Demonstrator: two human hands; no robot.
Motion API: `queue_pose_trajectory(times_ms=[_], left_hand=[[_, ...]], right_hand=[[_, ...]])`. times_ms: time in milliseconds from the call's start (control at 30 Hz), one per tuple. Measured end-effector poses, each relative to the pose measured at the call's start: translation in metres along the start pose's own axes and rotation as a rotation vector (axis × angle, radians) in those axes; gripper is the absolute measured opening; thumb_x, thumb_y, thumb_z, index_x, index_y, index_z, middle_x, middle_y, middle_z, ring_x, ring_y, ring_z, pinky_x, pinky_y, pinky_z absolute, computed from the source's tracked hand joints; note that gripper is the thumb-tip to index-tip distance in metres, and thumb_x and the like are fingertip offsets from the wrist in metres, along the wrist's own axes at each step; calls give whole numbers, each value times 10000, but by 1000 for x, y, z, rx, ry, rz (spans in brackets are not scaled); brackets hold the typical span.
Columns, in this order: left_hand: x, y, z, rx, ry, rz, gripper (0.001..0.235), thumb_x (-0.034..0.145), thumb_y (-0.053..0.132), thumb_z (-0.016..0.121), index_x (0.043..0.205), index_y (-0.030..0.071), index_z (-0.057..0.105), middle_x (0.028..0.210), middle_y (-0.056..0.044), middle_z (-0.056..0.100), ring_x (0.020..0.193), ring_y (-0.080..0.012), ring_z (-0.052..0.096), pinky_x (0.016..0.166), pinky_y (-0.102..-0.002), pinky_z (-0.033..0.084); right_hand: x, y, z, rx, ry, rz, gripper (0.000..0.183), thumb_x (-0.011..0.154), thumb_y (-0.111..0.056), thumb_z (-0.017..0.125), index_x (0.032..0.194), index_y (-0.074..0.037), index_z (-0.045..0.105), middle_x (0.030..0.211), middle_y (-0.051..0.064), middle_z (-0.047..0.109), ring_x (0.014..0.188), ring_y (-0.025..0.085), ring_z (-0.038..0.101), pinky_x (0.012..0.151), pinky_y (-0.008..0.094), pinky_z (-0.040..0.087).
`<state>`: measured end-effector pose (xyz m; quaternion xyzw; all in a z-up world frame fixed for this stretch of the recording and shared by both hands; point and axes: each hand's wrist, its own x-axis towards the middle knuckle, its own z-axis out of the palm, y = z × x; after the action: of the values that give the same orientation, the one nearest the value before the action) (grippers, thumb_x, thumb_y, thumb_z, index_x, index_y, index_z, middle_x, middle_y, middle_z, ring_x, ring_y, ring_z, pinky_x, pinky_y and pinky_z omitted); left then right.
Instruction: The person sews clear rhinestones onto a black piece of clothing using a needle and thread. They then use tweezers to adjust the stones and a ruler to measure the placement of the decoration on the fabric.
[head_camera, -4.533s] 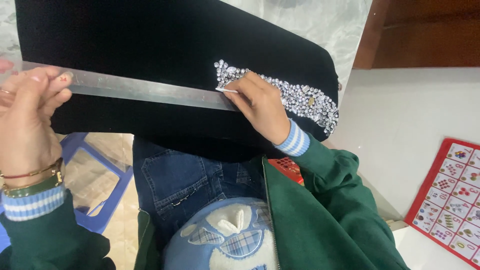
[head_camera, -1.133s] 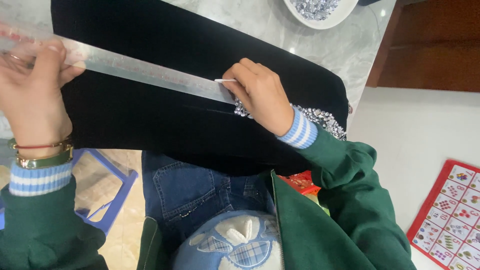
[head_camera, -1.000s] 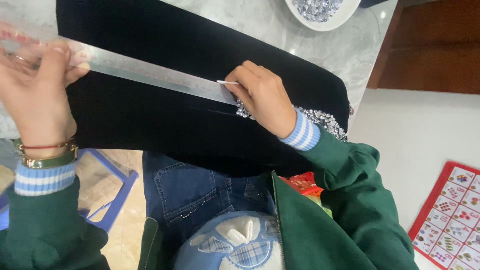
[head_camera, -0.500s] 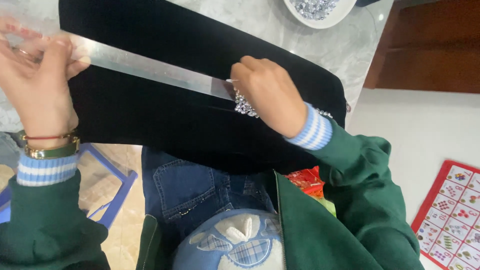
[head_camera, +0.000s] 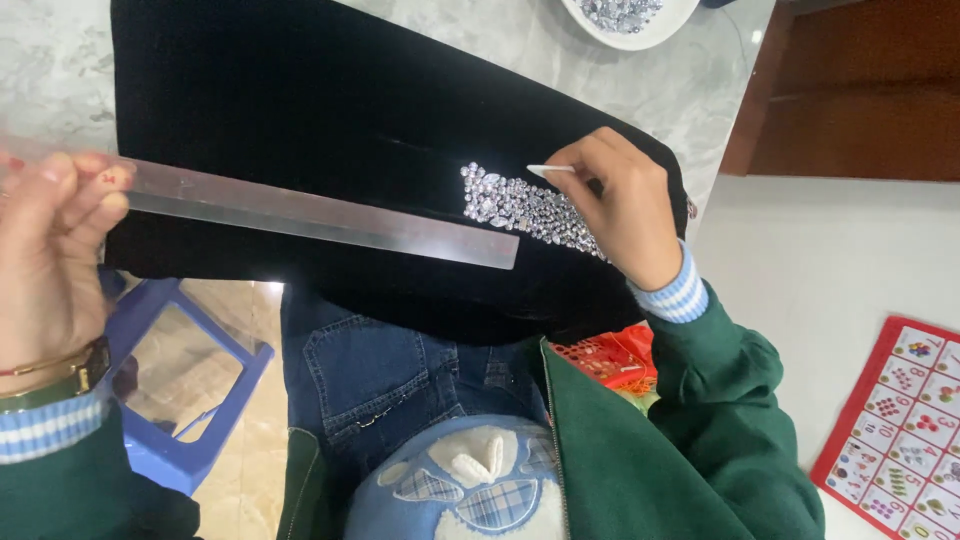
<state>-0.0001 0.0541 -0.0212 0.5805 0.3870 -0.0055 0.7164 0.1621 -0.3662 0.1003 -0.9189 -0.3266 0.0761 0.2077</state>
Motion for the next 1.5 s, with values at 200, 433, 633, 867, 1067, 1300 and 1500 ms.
queue_pose_trajectory(times_ms=[200,433,633,867,1067,1300,1500], left_hand=[[3,14,17,41,17,26,202,1101,414,566,1162,235,639,1174,119,711,1150,40,743,1001,-39,597],[23,26,32,-66,-8,258,311,1216,147,614,1299,219,323,1253,-85,763,1090,-110,821,922,-146,691],[27,31,39,-45,11,283,391,1188,91,603,1442,186,322,1218,-91,747,1072,-128,823,892,-149,688],[32,21,34,91,-117,675,455,1282,-152,576,1507,48,235,1480,-353,436,1254,-481,694,952,-413,621],[36,11,33,122,-81,722,593,1266,-202,595,1573,127,209,1604,-339,392,1371,-514,638,939,-446,638],[33,23,41,193,-10,701,404,1199,-111,615,1197,106,274,1165,-198,455,1090,-325,661,810,-362,650],[20,24,37,67,-44,443,346,1224,-6,596,1355,175,331,1245,-157,715,1096,-200,770,983,-246,680]], right_hand=[[23,-18,17,99,-5,-94,60,1028,-17,702,970,-9,691,909,100,630,766,213,609,682,322,509],[59,-39,55,188,13,-207,82,1020,-14,688,959,-49,646,855,68,591,714,186,545,653,319,457],[70,-44,71,182,26,-255,117,1021,3,668,926,-51,626,836,61,592,705,180,558,634,301,474],[71,-46,77,130,41,-271,143,1024,12,662,904,-45,611,801,63,575,665,178,542,596,297,460],[82,-52,85,121,12,-306,101,1027,-6,634,949,-52,588,855,84,559,695,222,549,612,351,449],[110,-70,115,91,51,-360,51,1001,-53,626,952,-65,622,857,93,604,655,213,576,562,314,461],[41,-45,10,-238,-76,-213,146,965,14,655,879,-78,581,772,64,502,635,236,485,534,404,388]])
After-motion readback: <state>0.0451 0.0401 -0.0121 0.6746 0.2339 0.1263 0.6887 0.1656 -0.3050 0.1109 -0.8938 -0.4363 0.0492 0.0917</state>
